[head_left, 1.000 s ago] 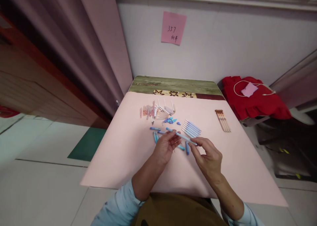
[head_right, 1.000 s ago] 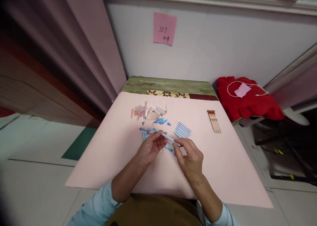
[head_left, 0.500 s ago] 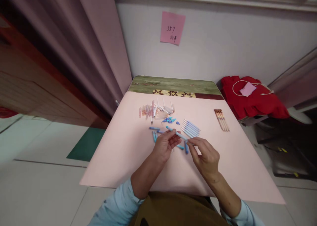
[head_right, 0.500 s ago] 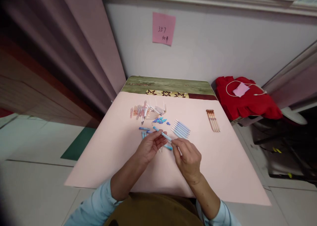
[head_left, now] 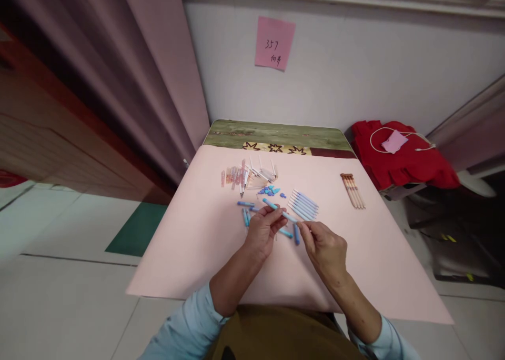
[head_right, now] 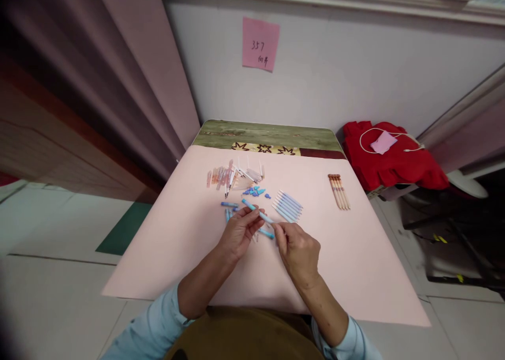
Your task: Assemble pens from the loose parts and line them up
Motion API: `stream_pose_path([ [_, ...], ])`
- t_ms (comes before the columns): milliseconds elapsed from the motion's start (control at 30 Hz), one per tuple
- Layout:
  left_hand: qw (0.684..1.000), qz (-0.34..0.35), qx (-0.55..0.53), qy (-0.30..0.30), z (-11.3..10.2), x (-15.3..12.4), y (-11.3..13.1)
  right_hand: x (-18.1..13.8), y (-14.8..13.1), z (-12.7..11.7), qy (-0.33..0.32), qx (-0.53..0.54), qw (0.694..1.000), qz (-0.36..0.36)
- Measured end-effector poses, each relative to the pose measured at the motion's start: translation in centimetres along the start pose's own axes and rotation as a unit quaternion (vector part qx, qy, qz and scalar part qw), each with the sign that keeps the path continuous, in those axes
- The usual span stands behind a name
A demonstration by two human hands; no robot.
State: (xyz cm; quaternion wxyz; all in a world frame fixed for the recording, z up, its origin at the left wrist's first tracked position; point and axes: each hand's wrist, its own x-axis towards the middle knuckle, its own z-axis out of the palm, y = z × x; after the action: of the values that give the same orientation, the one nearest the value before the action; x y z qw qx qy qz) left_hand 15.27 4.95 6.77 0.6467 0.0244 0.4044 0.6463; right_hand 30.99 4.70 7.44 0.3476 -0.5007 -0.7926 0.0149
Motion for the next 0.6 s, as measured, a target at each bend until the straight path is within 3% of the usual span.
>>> stream_pose_path([
  [200, 0.999, 0.020, 0.013, 0.022, -0.41, 0.49, -0.09, -0.22, -0.22, 0.29, -0.038, 0.096, 0.993, 0.058],
  [367, 1.000, 0.005, 0.015, -0.002, -0.20, 0.13, 0.22, -0.13, -0.15, -0.03, -0.044, 0.097, 0.992, 0.075],
  [600, 1.000, 0.000, 0.010, -0.030, -0.16, -0.08, 0.16, -0.30, 0.17, -0.28, -0.113, 0.113, 0.979, 0.123],
])
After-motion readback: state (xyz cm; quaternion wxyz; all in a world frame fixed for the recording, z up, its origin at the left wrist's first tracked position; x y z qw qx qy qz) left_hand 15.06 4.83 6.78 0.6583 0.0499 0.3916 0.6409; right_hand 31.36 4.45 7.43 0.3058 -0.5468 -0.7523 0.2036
